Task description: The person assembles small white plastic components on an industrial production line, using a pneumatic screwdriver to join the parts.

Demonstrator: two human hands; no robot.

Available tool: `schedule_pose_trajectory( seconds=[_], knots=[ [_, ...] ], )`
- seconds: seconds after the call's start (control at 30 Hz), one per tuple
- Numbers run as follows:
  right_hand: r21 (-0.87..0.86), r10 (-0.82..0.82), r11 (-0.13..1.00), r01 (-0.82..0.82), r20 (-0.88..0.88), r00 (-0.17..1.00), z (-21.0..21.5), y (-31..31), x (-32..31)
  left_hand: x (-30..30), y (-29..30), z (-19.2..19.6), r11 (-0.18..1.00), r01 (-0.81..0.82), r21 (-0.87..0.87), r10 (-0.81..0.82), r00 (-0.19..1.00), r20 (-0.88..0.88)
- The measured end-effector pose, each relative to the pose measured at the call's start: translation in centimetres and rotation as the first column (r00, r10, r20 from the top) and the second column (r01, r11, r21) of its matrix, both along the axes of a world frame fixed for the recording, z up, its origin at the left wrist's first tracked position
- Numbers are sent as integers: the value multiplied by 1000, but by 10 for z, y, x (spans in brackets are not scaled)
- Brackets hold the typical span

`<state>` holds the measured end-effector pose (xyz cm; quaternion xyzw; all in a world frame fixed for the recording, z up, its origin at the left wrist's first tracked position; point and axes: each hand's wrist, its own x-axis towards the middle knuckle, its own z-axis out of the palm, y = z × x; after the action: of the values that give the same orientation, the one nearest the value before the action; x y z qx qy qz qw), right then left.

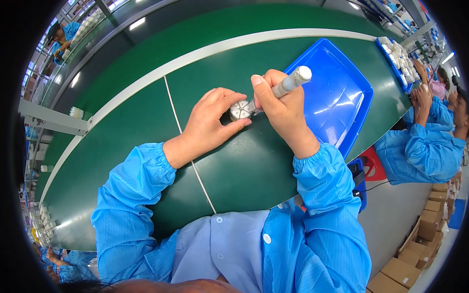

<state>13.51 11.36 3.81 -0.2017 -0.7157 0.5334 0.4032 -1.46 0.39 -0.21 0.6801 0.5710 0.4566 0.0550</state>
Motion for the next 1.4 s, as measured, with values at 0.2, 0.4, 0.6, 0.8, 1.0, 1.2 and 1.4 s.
schedule_pose_trajectory(
  seconds=[0.2, 0.4, 0.6, 0.8, 1.0, 1.2, 1.4],
  knots=[
    [-43, -27, 999, 25, -48, 998, -2, -5, -1, -2, -2, 0, 999, 13, -29, -13, 1000, 18],
    [-105, -27, 994, 14, -129, 991, 4, -1, 1, 0, -1, -5, 994, 102, -40, -95, 985, 141],
    [-27, -5, 1000, 4, -37, 999, -2, -1, -1, -1, -1, 1, 998, 6, -67, -7, 1000, -12],
    [-85, -21, 996, 15, -77, 997, -1, -1, 1, 1, -4, 2, 986, 26, -164, -11, 996, 93],
    [-140, -11, 990, -8, -132, 991, 3, 3, 8, -1, -3, 6, 955, 188, -228, -137, 965, 224],
    [-48, 40, 998, -42, -50, 998, 0, -1, 0, -1, -1, 2, 976, 155, -155, -129, 977, 168],
    [-23, 27, 999, -28, -33, 999, -5, -2, 0, 4, -6, 6, 977, 16, -213, 5, 995, 99]
  ],
)
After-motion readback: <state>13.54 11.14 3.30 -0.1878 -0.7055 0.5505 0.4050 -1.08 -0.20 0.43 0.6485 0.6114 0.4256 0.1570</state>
